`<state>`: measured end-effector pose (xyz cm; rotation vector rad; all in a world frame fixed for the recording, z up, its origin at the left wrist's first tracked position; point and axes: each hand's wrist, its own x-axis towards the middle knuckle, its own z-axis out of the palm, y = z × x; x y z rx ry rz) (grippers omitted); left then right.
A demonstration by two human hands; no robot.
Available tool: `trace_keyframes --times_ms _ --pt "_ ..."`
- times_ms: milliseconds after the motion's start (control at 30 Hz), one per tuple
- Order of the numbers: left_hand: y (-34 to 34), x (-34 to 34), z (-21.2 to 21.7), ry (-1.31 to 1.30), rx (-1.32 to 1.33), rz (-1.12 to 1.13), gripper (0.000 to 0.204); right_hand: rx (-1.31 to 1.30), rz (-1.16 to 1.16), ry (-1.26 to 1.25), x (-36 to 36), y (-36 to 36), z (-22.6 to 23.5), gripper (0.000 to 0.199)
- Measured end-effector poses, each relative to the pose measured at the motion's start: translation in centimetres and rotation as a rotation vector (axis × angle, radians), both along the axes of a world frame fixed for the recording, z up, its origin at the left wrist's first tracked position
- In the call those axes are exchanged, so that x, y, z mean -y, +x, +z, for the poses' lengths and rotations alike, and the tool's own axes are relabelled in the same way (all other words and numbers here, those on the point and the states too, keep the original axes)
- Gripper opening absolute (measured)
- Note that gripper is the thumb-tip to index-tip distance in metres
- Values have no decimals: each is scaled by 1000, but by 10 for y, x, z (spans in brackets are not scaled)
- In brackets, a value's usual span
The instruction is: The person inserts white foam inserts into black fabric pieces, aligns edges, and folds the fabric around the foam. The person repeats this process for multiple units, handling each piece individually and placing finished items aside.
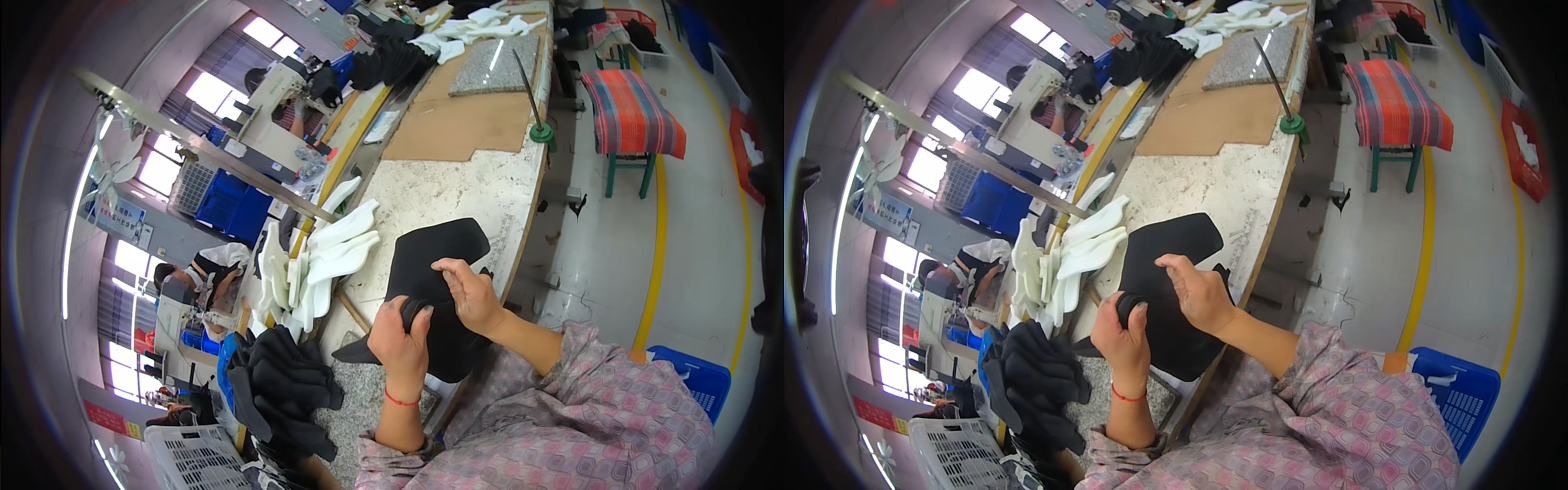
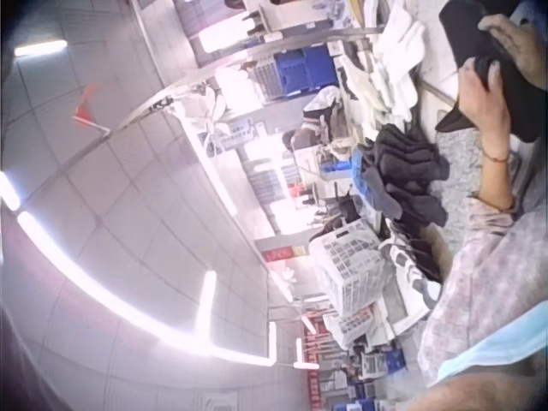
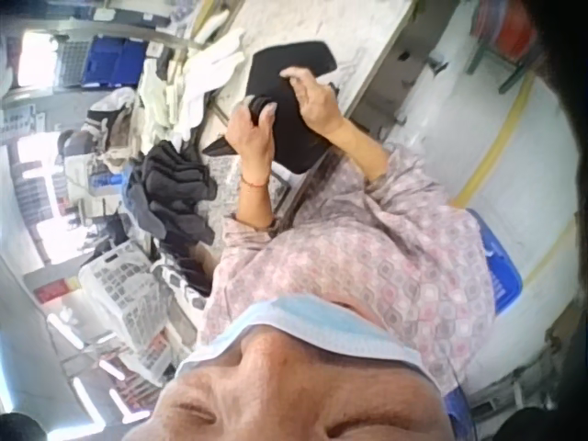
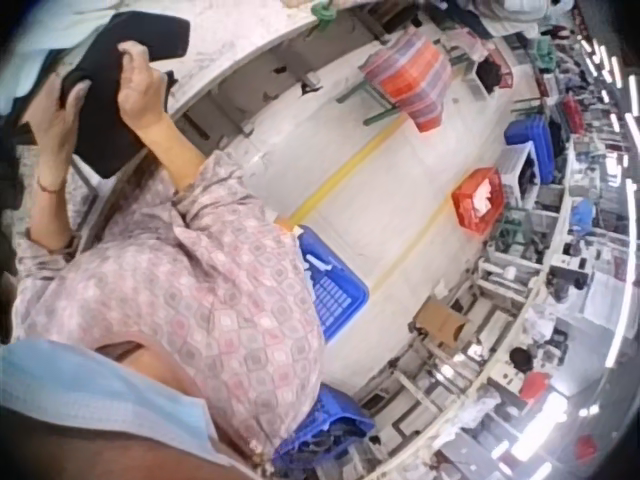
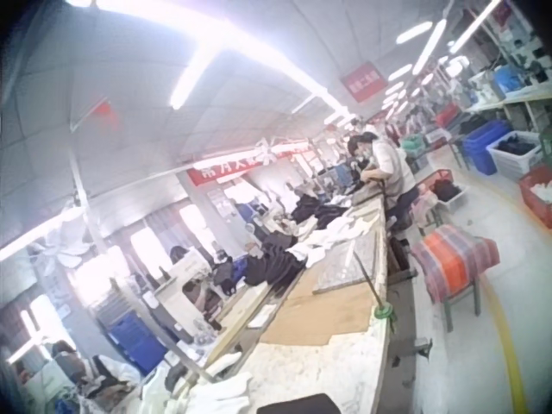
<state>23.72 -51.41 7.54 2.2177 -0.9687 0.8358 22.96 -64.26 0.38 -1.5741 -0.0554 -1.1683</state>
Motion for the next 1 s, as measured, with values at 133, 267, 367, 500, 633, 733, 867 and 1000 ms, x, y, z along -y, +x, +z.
trace_keyframes --times_ms 133,267,367,500,633,733,867,1000 --pt "-1 10 20 -139 11 -36 26 -66 20 42 3 -14 9 17" --pt "10 27 20 42 107 -127 31 -44 -12 95 4 -9 6 16" --pt "11 25 19 47 43 -121 31 -132 142 164 4 -7 -1 16" --pt "8 26 23 -36 84 -142 31 -111 18 160 8 -13 -9 17" --pt "10 37 24 188 96 -136 30 -45 147 188 8 -14 -14 20" --pt "9 33 24 224 -14 -123 33 -112 150 290 5 -10 -20 19" --pt "1 13 23 62 259 -94 45 -229 48 184 10 -10 -28 17" --pt "4 6 17 87 62 -118 44 -356 389 580 48 -33 -14 27"
